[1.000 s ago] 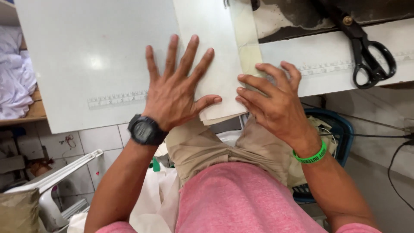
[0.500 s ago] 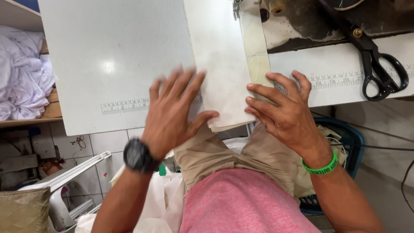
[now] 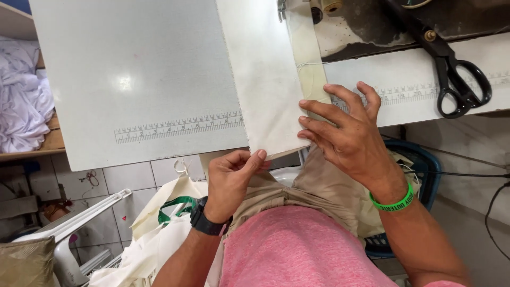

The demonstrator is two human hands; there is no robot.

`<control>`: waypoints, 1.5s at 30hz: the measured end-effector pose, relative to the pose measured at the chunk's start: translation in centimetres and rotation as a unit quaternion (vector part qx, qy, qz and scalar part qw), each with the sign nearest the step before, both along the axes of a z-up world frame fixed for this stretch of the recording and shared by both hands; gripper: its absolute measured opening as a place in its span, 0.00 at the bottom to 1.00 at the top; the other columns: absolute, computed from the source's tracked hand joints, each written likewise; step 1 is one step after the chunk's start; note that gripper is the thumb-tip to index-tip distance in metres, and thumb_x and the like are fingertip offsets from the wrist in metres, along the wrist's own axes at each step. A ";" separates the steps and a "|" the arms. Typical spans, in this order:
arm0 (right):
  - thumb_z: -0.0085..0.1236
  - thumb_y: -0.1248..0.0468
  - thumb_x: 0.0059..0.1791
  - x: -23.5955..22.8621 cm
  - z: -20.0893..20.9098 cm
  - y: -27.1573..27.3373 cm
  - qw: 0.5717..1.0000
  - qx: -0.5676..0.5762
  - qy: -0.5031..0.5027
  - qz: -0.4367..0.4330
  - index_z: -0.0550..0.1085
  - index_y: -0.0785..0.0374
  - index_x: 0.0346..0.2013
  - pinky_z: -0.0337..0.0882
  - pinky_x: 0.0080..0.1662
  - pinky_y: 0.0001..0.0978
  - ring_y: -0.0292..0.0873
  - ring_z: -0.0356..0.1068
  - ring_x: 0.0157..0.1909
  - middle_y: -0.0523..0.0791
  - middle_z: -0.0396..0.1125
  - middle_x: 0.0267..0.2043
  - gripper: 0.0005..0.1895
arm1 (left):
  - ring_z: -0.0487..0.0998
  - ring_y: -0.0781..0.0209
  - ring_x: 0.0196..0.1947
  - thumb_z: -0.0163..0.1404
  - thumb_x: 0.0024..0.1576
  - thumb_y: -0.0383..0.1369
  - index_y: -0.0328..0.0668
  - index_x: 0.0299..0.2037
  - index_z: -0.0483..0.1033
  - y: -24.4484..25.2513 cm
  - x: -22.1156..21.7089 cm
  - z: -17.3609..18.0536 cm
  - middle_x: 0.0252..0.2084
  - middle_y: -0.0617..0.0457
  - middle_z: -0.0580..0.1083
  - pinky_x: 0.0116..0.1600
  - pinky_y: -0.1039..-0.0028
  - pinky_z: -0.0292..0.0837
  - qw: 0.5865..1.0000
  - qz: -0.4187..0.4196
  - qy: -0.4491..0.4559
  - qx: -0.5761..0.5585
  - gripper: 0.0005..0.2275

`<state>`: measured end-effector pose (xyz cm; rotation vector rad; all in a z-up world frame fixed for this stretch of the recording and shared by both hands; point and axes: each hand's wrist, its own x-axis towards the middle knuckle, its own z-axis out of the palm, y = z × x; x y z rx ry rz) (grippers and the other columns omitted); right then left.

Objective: Cutting and folding fabric strips at a sewing workstation in preparation for assembly

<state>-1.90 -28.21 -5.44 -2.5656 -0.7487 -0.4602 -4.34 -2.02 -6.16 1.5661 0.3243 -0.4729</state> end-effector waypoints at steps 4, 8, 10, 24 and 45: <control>0.71 0.57 0.59 -0.3 0.3 0.1 1.000 -0.015 0.013 -0.004 0.82 0.55 0.50 0.50 0.72 0.66 0.61 0.69 0.71 0.41 0.76 0.66 0.09 | 0.82 0.71 0.26 0.64 0.60 0.35 0.38 0.27 0.87 -0.5 -0.5 -0.3 0.26 0.51 0.86 0.34 0.81 0.77 0.997 0.029 0.000 0.077 0.12; 0.69 0.63 0.58 -0.2 0.6 0.3 0.999 0.003 0.035 0.020 0.80 0.61 0.50 0.52 0.73 0.66 0.59 0.67 0.74 0.48 0.74 0.66 0.08 | 0.76 0.75 0.24 0.65 0.61 0.35 0.39 0.27 0.88 -0.3 -0.3 -0.8 0.24 0.55 0.84 0.30 0.83 0.70 0.996 0.022 -0.024 0.087 0.11; 0.69 0.67 0.59 -0.3 1.6 1.0 0.999 0.029 0.020 0.027 0.78 0.65 0.52 0.55 0.74 0.66 0.59 0.71 0.71 0.51 0.74 0.64 0.09 | 0.77 0.75 0.24 0.65 0.61 0.35 0.39 0.26 0.87 -0.2 -0.2 -0.7 0.24 0.54 0.85 0.31 0.83 0.71 0.996 0.024 -0.011 0.080 0.12; 0.68 0.72 0.59 0.2 0.4 2.1 0.998 0.041 -0.017 0.033 0.80 0.66 0.45 0.50 0.75 0.73 0.59 0.78 0.66 0.48 0.78 0.56 0.03 | 0.79 0.51 0.37 0.61 0.67 0.24 0.34 0.43 0.80 0.2 4.3 5.1 0.39 0.46 0.81 0.44 0.64 0.74 0.780 -0.076 -0.515 0.347 0.03; 0.67 0.71 0.59 0.4 0.6 2.7 0.998 0.046 -0.008 0.041 0.82 0.67 0.49 0.54 0.74 0.67 0.51 0.79 0.65 0.47 0.78 0.58 0.04 | 0.29 0.37 0.85 0.36 0.70 0.68 0.44 0.87 0.42 -1.2 11.1 0.2 0.89 0.51 0.41 0.78 0.26 0.18 0.675 -0.307 -0.364 0.564 0.45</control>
